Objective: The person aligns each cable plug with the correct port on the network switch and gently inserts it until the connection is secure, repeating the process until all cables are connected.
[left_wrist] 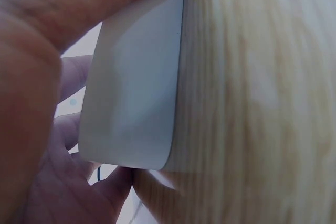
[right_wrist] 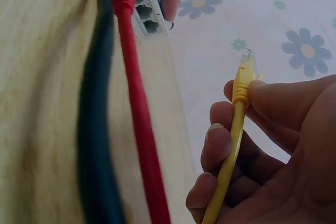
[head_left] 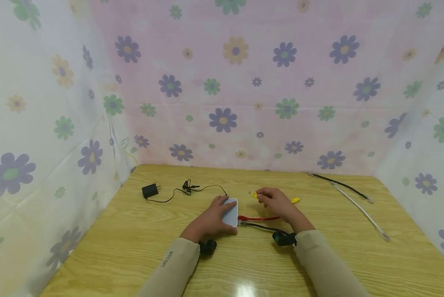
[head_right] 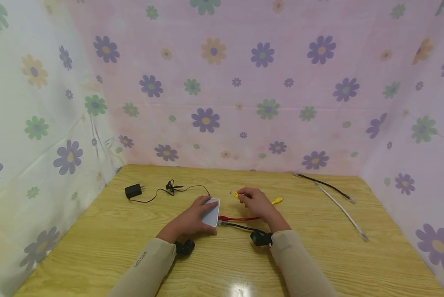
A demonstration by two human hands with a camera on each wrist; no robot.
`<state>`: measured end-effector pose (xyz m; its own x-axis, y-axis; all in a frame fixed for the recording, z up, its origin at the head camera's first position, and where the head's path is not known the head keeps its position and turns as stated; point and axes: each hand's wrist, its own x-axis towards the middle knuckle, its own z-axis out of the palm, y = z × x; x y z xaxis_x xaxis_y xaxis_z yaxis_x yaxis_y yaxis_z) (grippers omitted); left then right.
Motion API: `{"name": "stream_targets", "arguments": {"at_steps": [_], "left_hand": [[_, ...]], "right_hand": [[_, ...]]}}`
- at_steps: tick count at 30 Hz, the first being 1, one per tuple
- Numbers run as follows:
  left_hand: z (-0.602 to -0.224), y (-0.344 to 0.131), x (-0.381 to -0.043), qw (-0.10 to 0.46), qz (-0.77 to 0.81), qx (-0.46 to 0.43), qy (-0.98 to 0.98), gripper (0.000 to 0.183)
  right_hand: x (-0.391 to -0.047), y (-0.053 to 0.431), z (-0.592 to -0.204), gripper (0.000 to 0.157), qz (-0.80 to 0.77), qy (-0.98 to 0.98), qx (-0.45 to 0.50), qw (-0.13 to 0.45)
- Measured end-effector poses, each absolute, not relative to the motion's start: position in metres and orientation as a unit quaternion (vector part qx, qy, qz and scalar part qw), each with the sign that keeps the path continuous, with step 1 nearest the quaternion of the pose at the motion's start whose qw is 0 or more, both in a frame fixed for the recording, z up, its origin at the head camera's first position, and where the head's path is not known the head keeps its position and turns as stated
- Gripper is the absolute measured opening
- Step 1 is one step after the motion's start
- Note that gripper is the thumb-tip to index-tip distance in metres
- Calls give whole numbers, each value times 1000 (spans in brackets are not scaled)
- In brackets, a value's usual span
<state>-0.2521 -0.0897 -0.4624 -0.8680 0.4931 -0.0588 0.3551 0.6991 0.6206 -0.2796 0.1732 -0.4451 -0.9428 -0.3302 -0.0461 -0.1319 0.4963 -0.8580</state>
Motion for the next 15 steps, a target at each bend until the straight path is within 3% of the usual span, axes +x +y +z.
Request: {"name": "stream_targets", "arguments": {"at_steps": [15], "left_hand": [[-463, -88, -253, 113, 306, 222, 919, 92]], "right_hand": [[-280, 164, -458, 33, -446, 876, -153, 105]]}}
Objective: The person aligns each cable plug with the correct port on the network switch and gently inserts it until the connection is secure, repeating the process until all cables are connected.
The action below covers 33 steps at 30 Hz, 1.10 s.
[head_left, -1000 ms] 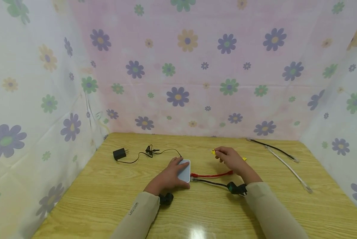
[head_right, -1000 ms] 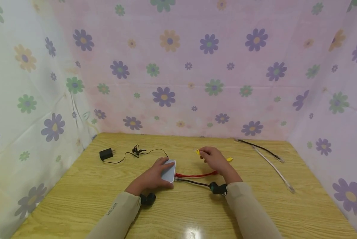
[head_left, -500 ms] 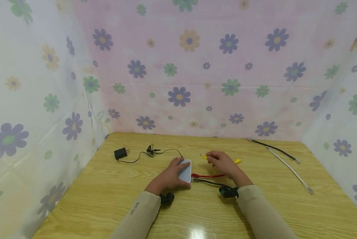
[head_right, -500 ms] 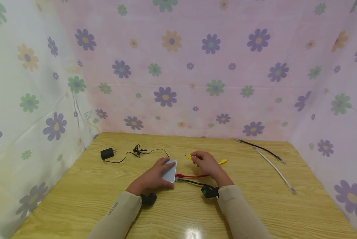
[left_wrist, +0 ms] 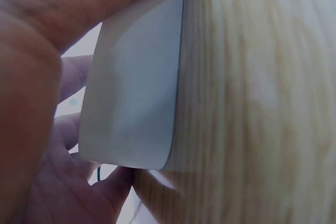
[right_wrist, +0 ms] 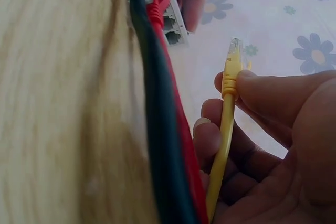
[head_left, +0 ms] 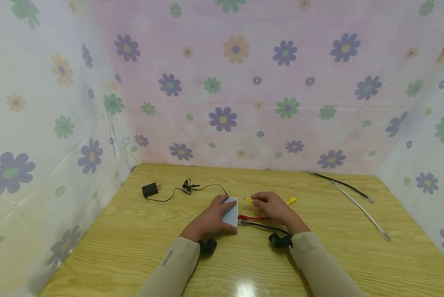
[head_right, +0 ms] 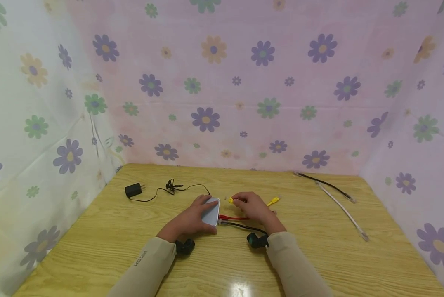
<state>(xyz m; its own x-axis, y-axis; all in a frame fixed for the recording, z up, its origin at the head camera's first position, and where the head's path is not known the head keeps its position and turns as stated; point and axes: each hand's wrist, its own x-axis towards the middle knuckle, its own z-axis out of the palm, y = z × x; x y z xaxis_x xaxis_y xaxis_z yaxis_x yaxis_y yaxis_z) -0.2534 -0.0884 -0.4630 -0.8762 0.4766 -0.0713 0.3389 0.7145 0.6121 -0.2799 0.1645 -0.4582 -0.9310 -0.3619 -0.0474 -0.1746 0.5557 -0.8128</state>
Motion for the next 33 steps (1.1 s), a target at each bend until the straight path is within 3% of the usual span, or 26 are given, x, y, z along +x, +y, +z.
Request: {"name": "stream_targets", "arguments": {"at_steps": [19, 33], "left_hand": [[-459, -90, -252, 109, 297, 229, 921, 91], [-457, -89, -250, 110, 295, 232, 920, 90]], "right_hand": [[-272, 152, -460, 20, -386, 908, -147, 71], [-266, 147, -462, 20, -346, 921, -175, 40]]}}
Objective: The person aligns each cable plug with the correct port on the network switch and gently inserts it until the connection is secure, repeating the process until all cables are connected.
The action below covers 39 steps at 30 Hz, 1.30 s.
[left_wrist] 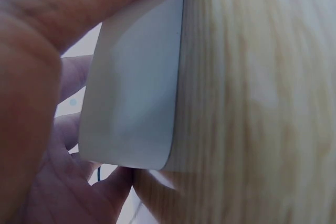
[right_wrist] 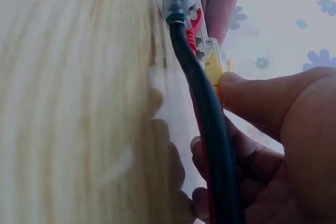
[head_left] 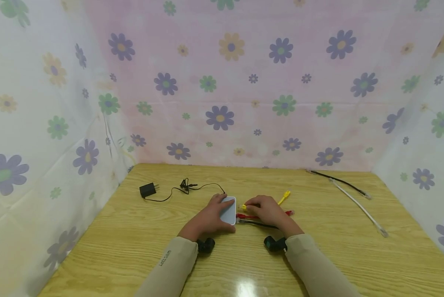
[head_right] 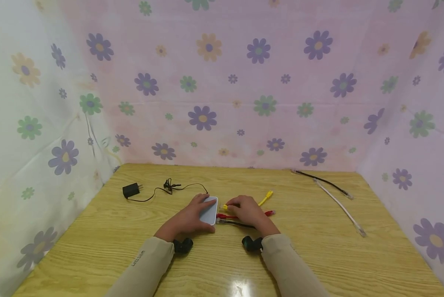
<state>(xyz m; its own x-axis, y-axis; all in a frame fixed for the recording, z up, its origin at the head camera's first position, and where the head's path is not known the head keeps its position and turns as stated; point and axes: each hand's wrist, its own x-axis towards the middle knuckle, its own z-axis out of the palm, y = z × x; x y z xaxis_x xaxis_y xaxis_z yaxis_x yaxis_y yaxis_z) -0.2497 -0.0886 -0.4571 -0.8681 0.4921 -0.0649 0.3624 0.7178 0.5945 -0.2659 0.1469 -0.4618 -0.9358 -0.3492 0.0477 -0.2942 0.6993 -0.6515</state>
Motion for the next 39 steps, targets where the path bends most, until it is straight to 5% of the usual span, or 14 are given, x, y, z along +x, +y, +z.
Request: {"name": "stream_targets", "arguments": {"at_steps": [39], "left_hand": [[-457, -89, -250, 107, 298, 241, 918, 89]], "right_hand": [[-259, 138, -460, 21, -302, 926, -222, 36]]}}
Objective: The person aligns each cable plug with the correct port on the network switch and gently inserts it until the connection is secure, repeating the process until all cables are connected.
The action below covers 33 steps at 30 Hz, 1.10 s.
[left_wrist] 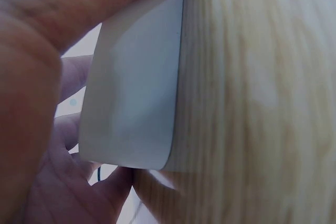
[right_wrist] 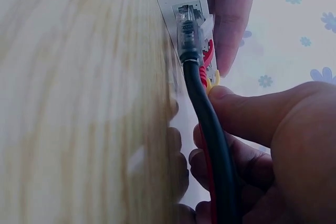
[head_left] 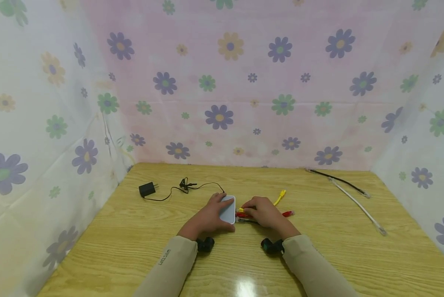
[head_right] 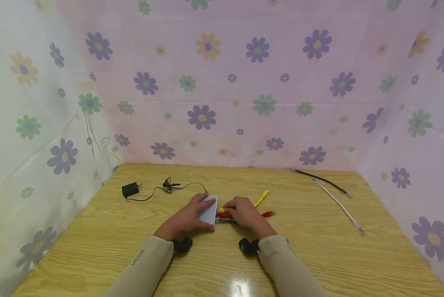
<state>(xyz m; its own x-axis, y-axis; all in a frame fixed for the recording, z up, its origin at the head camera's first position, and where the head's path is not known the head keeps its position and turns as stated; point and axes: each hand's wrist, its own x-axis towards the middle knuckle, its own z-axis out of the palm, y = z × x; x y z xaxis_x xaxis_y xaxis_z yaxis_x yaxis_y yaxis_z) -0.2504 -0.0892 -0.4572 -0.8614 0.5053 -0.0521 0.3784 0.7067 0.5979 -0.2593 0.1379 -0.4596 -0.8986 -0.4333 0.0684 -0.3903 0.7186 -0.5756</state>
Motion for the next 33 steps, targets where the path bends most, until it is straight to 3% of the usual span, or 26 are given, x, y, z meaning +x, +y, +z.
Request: {"name": "stream_targets", "arguments": {"at_steps": [33], "left_hand": [[-460, -89, -253, 107, 299, 233, 919, 90]], "right_hand": [[-258, 137, -459, 19, -313, 919, -236, 41]]}}
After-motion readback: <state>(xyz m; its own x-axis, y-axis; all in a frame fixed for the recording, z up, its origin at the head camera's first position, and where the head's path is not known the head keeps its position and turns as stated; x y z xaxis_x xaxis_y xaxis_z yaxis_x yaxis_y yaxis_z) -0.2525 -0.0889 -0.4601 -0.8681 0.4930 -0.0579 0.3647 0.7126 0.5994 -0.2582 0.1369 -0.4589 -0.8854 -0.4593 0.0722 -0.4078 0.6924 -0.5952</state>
